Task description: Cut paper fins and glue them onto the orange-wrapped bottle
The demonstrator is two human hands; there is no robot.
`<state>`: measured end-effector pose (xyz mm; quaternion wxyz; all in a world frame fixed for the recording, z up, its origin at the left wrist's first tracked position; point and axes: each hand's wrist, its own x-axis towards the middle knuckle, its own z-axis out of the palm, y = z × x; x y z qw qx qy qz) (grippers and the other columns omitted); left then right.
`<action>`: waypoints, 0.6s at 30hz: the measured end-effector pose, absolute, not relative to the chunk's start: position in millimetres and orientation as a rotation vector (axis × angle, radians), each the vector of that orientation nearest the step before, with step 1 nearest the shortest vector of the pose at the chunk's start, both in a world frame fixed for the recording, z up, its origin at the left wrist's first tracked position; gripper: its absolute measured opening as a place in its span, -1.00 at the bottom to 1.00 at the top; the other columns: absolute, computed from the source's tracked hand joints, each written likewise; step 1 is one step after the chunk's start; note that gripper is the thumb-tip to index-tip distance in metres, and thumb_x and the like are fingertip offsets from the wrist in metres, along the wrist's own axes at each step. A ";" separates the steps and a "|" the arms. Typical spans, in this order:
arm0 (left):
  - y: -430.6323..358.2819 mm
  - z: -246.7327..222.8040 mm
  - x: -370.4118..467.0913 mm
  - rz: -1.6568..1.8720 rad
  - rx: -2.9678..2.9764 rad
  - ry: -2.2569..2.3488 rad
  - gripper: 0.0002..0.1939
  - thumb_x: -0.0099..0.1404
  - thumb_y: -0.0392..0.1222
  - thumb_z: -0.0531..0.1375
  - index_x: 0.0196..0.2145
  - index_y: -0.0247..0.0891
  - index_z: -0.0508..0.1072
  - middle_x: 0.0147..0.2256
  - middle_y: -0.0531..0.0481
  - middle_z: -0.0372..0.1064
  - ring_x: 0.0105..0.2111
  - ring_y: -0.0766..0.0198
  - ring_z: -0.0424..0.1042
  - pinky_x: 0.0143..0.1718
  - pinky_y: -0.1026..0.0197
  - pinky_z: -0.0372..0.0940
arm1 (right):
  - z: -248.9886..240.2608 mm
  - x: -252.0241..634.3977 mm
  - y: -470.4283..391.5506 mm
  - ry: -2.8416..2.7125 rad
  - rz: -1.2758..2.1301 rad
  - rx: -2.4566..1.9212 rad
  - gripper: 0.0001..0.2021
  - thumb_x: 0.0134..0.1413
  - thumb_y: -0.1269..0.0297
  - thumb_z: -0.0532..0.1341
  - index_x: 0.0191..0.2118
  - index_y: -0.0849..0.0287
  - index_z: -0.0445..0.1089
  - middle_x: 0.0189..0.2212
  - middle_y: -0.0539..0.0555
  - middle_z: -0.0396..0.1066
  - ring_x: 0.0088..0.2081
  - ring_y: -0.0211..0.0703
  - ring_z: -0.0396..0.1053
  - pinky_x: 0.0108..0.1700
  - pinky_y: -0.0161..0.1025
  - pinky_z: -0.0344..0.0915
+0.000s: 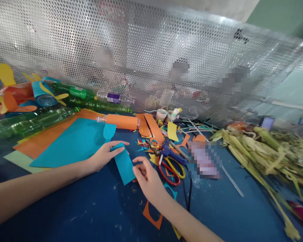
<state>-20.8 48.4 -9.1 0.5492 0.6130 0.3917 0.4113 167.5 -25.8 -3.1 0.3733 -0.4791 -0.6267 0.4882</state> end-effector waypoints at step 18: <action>50.8 -11.6 -19.1 0.936 1.701 1.063 -0.69 0.12 -0.14 0.16 -0.14 -0.21 0.42 -0.44 0.02 0.39 -0.57 0.32 0.23 -0.55 0.30 0.10 | -4.1 165.9 -28.5 -1.876 1.021 -1.268 -0.87 0.14 0.25 0.05 -0.35 0.13 0.29 -0.51 -0.03 0.26 -0.49 -0.28 0.25 -0.46 -0.36 0.21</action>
